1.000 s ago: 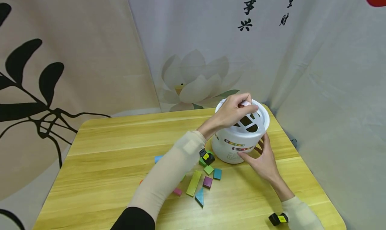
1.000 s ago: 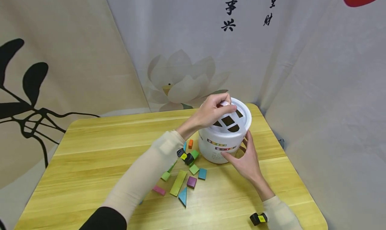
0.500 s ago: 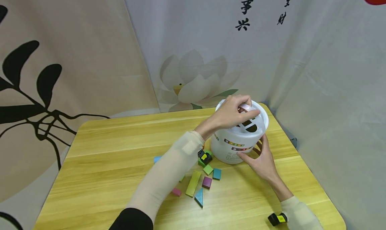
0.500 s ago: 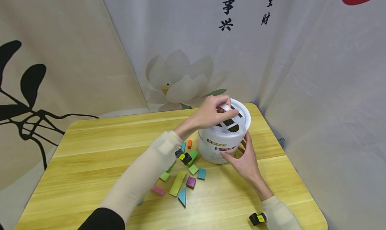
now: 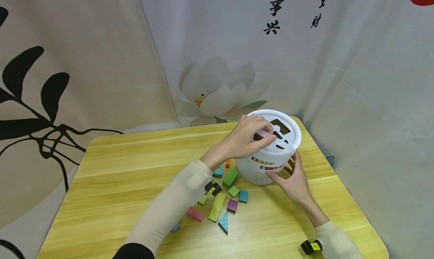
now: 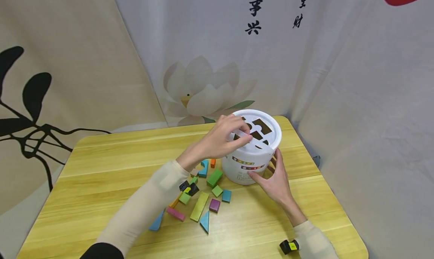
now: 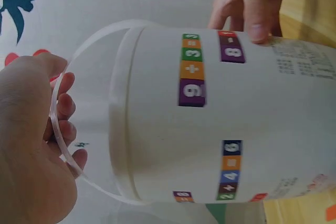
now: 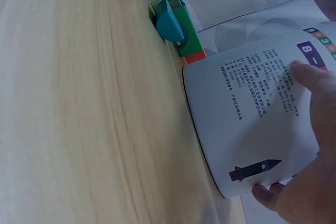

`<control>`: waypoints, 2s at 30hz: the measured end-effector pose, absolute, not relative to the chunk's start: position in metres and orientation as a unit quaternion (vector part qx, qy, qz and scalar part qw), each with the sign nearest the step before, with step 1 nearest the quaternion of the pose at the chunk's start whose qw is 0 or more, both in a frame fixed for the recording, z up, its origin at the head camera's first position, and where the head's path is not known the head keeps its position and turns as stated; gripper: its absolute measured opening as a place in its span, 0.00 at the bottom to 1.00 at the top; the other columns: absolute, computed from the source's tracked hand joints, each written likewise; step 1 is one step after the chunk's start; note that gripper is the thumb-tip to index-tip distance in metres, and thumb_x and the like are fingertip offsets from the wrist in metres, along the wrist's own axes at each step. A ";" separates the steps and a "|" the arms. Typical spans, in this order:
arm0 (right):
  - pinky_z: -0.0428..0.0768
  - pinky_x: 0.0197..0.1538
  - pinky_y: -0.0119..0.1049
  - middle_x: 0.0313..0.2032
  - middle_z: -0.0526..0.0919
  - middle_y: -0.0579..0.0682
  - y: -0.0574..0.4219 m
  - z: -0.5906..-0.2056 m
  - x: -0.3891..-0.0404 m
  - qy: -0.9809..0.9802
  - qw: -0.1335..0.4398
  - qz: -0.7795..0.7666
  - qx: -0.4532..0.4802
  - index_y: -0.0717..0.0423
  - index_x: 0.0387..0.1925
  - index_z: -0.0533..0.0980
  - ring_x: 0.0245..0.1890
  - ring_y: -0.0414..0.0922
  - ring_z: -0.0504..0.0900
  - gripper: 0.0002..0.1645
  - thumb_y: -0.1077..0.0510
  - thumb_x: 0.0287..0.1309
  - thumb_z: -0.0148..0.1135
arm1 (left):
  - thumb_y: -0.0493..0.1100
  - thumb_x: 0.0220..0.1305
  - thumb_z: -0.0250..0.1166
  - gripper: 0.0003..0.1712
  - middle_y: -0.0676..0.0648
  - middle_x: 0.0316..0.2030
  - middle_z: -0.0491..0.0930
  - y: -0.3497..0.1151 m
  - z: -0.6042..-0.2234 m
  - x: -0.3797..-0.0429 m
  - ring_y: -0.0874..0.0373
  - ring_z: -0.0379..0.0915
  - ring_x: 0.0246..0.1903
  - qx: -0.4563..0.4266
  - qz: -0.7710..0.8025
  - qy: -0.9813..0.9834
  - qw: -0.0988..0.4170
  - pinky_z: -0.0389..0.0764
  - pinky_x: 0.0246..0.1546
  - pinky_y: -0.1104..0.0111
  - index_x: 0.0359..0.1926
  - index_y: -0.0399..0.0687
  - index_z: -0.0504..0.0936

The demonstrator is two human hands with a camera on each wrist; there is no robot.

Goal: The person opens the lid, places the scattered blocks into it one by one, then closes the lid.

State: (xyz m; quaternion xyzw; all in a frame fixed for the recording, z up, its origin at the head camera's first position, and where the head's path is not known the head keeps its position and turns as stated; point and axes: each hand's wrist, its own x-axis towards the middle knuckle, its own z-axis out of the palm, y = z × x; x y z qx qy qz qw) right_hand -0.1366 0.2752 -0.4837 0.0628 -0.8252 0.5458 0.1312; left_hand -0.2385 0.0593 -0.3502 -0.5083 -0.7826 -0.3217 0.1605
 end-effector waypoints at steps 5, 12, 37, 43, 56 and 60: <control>0.69 0.65 0.63 0.73 0.58 0.54 0.273 -0.484 -0.136 -0.823 0.134 0.549 0.059 0.35 0.82 0.48 0.69 0.59 0.62 0.67 0.60 0.51 0.80 | 0.47 0.70 0.64 0.07 0.57 0.38 0.80 0.047 -0.361 -0.230 0.63 0.68 0.44 -0.520 -0.313 -0.770 0.197 0.65 0.48 0.62 0.39 0.51 0.85; 0.69 0.65 0.63 0.73 0.58 0.54 0.272 -0.483 -0.135 -0.820 0.136 0.552 0.057 0.33 0.82 0.47 0.70 0.58 0.62 0.68 0.60 0.50 0.80 | 0.46 0.67 0.68 0.06 0.55 0.37 0.79 0.036 -0.376 -0.217 0.61 0.66 0.40 -0.529 -0.310 -0.751 0.244 0.67 0.48 0.62 0.38 0.50 0.88; 0.70 0.66 0.60 0.74 0.58 0.52 0.272 -0.486 -0.135 -0.818 0.149 0.553 0.057 0.34 0.82 0.48 0.69 0.55 0.64 0.69 0.61 0.48 0.81 | 0.40 0.60 0.75 0.11 0.55 0.42 0.83 0.016 -0.455 -0.197 0.61 0.72 0.46 -0.516 -0.295 -0.768 0.238 0.71 0.57 0.65 0.45 0.52 0.90; 0.69 0.66 0.61 0.74 0.58 0.53 0.272 -0.486 -0.135 -0.815 0.147 0.558 0.060 0.35 0.82 0.48 0.69 0.56 0.63 0.69 0.62 0.49 0.81 | 0.40 0.60 0.76 0.08 0.53 0.41 0.84 0.019 -0.468 -0.198 0.60 0.74 0.47 -0.521 -0.289 -0.760 0.258 0.73 0.58 0.64 0.41 0.50 0.92; 0.68 0.66 0.63 0.74 0.58 0.55 0.272 -0.486 -0.135 -0.813 0.148 0.560 0.062 0.36 0.82 0.48 0.69 0.58 0.63 0.69 0.62 0.49 0.81 | 0.40 0.57 0.78 0.06 0.53 0.38 0.87 0.022 -0.485 -0.203 0.59 0.77 0.46 -0.521 -0.273 -0.757 0.285 0.75 0.58 0.64 0.37 0.50 0.94; 0.68 0.66 0.62 0.73 0.58 0.55 0.272 -0.486 -0.135 -0.811 0.147 0.562 0.066 0.37 0.82 0.48 0.69 0.57 0.63 0.69 0.63 0.49 0.81 | 0.44 0.59 0.76 0.08 0.52 0.39 0.88 0.022 -0.482 -0.206 0.59 0.77 0.46 -0.518 -0.271 -0.756 0.295 0.76 0.58 0.65 0.39 0.49 0.93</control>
